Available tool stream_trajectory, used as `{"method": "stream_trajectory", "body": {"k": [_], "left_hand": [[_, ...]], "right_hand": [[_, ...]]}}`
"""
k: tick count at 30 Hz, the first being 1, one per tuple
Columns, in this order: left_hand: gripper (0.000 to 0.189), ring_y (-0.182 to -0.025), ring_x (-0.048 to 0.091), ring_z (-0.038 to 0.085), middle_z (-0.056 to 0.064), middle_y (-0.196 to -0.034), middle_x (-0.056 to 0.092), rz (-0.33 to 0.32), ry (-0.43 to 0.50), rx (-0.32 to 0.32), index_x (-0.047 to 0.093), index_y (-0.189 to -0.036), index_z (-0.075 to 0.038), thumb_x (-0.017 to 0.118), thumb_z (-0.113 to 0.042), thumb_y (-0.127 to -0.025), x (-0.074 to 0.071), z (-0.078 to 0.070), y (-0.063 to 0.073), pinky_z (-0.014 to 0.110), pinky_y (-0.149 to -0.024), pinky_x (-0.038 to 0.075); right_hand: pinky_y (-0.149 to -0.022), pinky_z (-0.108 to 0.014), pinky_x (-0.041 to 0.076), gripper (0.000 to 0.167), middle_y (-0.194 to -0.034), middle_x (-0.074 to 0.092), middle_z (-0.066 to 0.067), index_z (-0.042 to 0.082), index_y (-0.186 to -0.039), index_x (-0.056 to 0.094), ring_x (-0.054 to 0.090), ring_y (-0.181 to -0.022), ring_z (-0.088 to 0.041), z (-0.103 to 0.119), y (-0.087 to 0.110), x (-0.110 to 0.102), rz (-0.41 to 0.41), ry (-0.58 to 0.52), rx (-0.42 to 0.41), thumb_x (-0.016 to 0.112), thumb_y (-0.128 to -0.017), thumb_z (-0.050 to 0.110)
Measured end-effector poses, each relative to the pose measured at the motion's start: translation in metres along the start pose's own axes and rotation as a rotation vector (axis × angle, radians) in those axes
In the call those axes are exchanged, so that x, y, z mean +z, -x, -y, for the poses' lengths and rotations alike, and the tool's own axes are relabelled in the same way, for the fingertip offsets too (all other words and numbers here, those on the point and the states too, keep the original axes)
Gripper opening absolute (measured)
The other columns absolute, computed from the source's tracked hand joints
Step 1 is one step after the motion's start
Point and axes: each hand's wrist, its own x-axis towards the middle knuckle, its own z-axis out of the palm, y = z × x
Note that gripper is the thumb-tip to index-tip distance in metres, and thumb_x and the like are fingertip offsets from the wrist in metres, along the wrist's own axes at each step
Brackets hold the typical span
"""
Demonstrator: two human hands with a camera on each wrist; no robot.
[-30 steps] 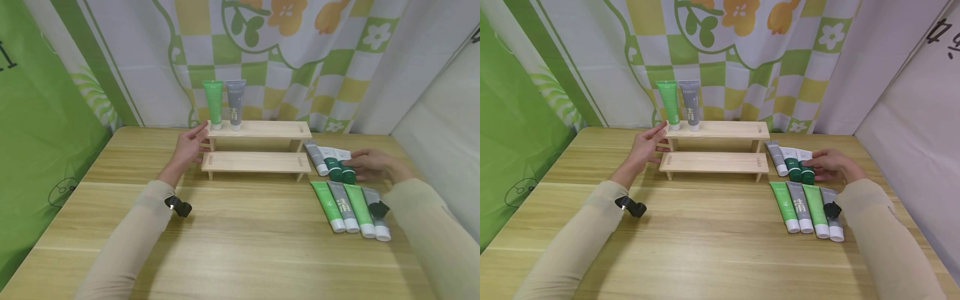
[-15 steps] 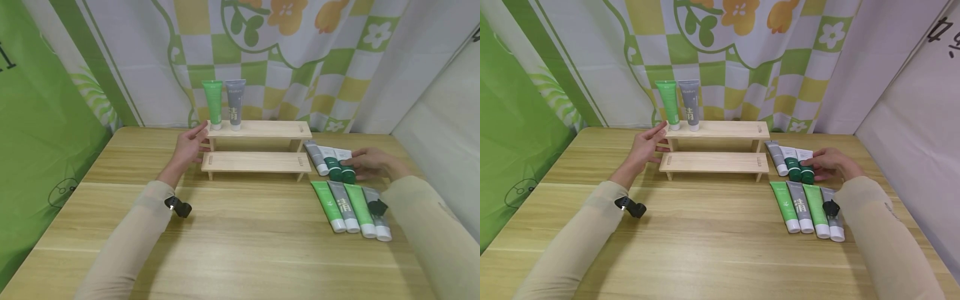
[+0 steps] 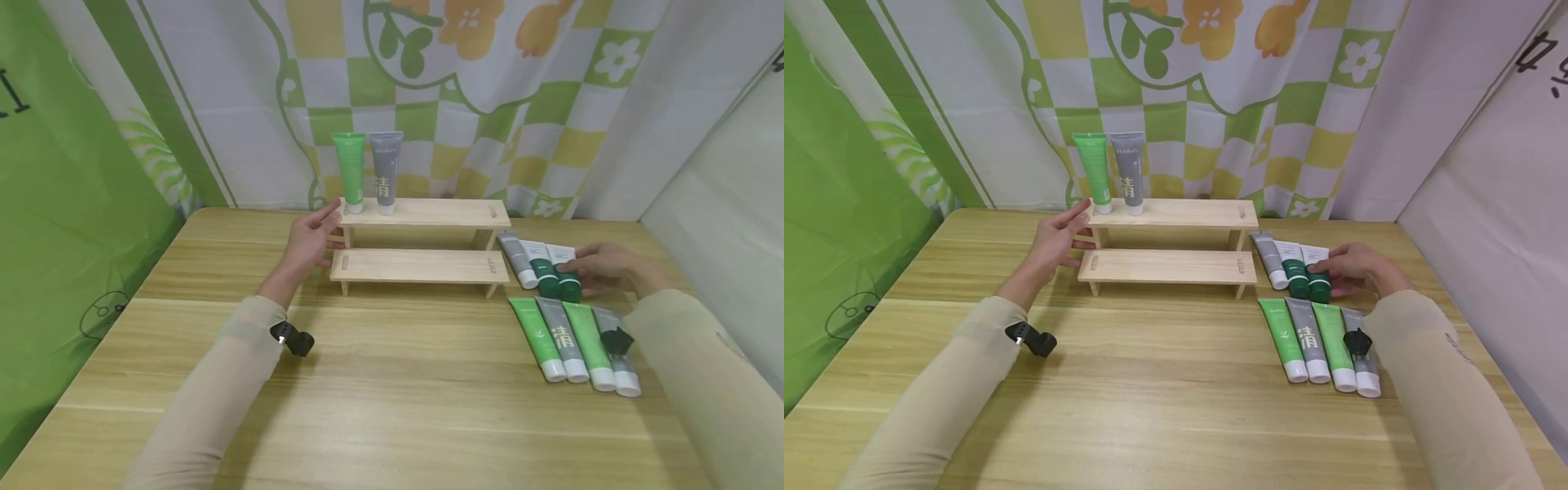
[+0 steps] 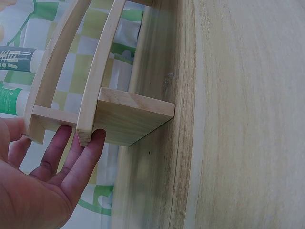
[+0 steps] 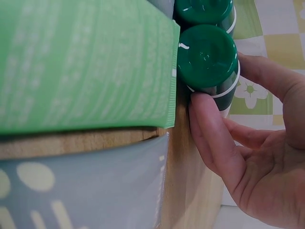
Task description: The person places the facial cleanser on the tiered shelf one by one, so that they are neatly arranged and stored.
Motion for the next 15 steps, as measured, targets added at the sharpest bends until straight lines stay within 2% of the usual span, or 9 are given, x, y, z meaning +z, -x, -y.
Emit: {"method": "stream_trajectory", "body": {"k": [7, 15], "left_hand": [[0.044, -0.111, 0.064, 0.040, 0.016, -0.124, 0.063, 0.003, 0.017, -0.010, 0.048, -0.148, -0.042, 0.053, -0.042, -0.105, 0.0011, -0.0007, 0.0004, 0.056, -0.080, 0.056], [0.043, -0.109, 0.065, 0.040, 0.016, -0.123, 0.064, -0.006, 0.021, -0.013, 0.048, -0.148, -0.041, 0.053, -0.040, -0.105, 0.0014, -0.0014, 0.0000, 0.054, -0.077, 0.057]], "right_hand": [[-0.076, -0.035, 0.060, 0.086, -0.119, 0.047, -0.028, -0.017, -0.148, 0.014, 0.064, -0.079, -0.015, -0.0026, -0.0004, 0.0009, -0.011, -0.014, -0.012, 0.070, -0.096, 0.024], [-0.073, -0.034, 0.060, 0.081, -0.116, 0.049, -0.026, -0.017, -0.146, 0.016, 0.064, -0.078, -0.014, -0.0031, 0.0000, 0.0007, -0.013, -0.011, -0.036, 0.068, -0.097, 0.022]]}}
